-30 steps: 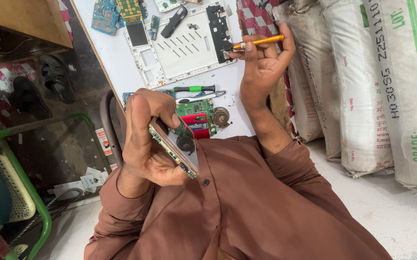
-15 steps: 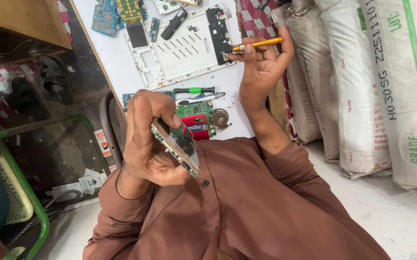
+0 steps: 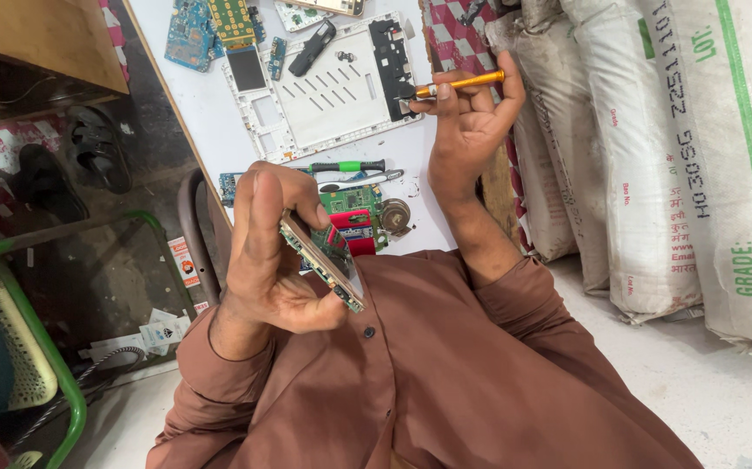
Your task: The person repairs a mobile phone at a cluttered workbench. They use a screwdriver to unscrew the phone, pry open the housing with a spudger tool, lift out the battery and internal board, and work on the exposed components with the screwdriver and fingers.
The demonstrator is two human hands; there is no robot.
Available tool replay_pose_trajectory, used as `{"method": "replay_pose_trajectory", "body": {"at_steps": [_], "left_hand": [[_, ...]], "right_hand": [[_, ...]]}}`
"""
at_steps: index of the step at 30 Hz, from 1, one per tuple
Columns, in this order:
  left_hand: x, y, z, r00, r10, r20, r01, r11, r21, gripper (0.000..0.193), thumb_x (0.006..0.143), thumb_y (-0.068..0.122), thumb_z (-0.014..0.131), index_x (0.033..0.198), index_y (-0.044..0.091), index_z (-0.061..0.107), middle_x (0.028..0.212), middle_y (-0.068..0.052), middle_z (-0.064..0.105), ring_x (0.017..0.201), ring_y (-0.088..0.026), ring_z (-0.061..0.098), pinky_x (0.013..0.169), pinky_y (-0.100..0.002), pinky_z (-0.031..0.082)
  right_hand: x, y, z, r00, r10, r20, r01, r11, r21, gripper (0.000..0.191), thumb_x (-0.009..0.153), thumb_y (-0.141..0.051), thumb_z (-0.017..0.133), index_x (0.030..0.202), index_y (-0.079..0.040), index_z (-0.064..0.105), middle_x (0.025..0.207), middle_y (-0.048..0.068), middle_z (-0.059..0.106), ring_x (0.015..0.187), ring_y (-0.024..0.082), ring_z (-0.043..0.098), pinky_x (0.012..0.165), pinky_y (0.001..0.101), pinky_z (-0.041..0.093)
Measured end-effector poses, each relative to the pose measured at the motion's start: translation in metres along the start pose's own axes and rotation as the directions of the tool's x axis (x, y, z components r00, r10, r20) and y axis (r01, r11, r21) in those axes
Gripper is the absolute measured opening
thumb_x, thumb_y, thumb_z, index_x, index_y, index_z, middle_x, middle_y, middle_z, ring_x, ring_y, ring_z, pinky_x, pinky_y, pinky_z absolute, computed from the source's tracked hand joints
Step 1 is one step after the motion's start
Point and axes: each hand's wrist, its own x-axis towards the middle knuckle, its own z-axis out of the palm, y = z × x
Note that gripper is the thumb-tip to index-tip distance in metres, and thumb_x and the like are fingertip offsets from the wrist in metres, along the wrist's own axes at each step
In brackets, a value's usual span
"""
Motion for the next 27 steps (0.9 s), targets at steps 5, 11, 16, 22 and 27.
{"method": "replay_pose_trajectory", "body": {"at_steps": [5, 11, 16, 22, 27], "left_hand": [[-0.003, -0.005, 0.004, 0.999, 0.030, -0.037, -0.030, 1.000, -0.004, 0.102, 0.078, 0.033, 0.084, 0.163, 0.013, 0.030, 0.109, -0.010, 0.049, 0.092, -0.020, 0.053, 0.078, -0.033, 0.046], [-0.006, -0.006, 0.004, 0.998, 0.038, -0.049, -0.032, 0.992, 0.126, 0.099, 0.082, 0.031, 0.085, 0.162, 0.012, 0.030, 0.108, -0.009, 0.051, 0.094, -0.021, 0.053, 0.080, -0.035, 0.045], [-0.008, -0.003, 0.004, 0.998, 0.022, -0.059, -0.007, 0.970, 0.244, 0.103, 0.081, 0.036, 0.086, 0.162, 0.015, 0.027, 0.107, -0.008, 0.050, 0.097, -0.024, 0.051, 0.083, -0.037, 0.044], [-0.015, 0.001, 0.006, 0.992, 0.058, -0.111, 0.003, 0.878, 0.479, 0.109, 0.081, 0.041, 0.086, 0.164, 0.020, 0.018, 0.105, -0.008, 0.045, 0.094, -0.026, 0.050, 0.084, -0.042, 0.044], [-0.021, 0.008, 0.012, 0.984, 0.121, -0.132, -0.032, 0.843, 0.536, 0.111, 0.083, 0.047, 0.089, 0.164, 0.021, 0.017, 0.107, -0.006, 0.044, 0.095, -0.024, 0.051, 0.084, -0.043, 0.046]], "right_hand": [[-0.001, -0.001, -0.002, 1.000, -0.013, 0.001, 0.013, 1.000, -0.012, 0.060, 0.114, -0.001, 0.058, 0.159, -0.009, 0.019, 0.122, 0.019, 0.065, 0.095, 0.018, 0.069, 0.082, 0.0358, 0.068], [-0.002, 0.003, -0.005, 1.000, -0.009, 0.006, 0.009, 1.000, -0.010, 0.061, 0.114, -0.001, 0.058, 0.159, -0.010, 0.018, 0.122, 0.019, 0.065, 0.096, 0.018, 0.069, 0.082, 0.0361, 0.068], [-0.005, -0.015, 0.001, 0.999, -0.023, -0.033, 0.023, 1.000, -0.005, 0.063, 0.114, 0.000, 0.059, 0.159, -0.010, 0.017, 0.117, 0.019, 0.064, 0.098, 0.019, 0.069, 0.083, 0.0355, 0.068], [-0.055, -0.090, -0.007, 0.913, -0.405, 0.039, 0.406, 0.903, -0.140, 0.072, 0.110, 0.004, 0.064, 0.160, -0.021, 0.019, 0.120, 0.012, 0.064, 0.092, 0.022, 0.072, 0.084, 0.0398, 0.066], [-0.048, -0.142, -0.005, 0.627, -0.696, 0.350, 0.677, 0.709, 0.198, 0.087, 0.091, 0.008, 0.065, 0.155, -0.024, 0.016, 0.121, 0.017, 0.063, 0.094, 0.034, 0.075, 0.073, 0.0475, 0.067]]}}
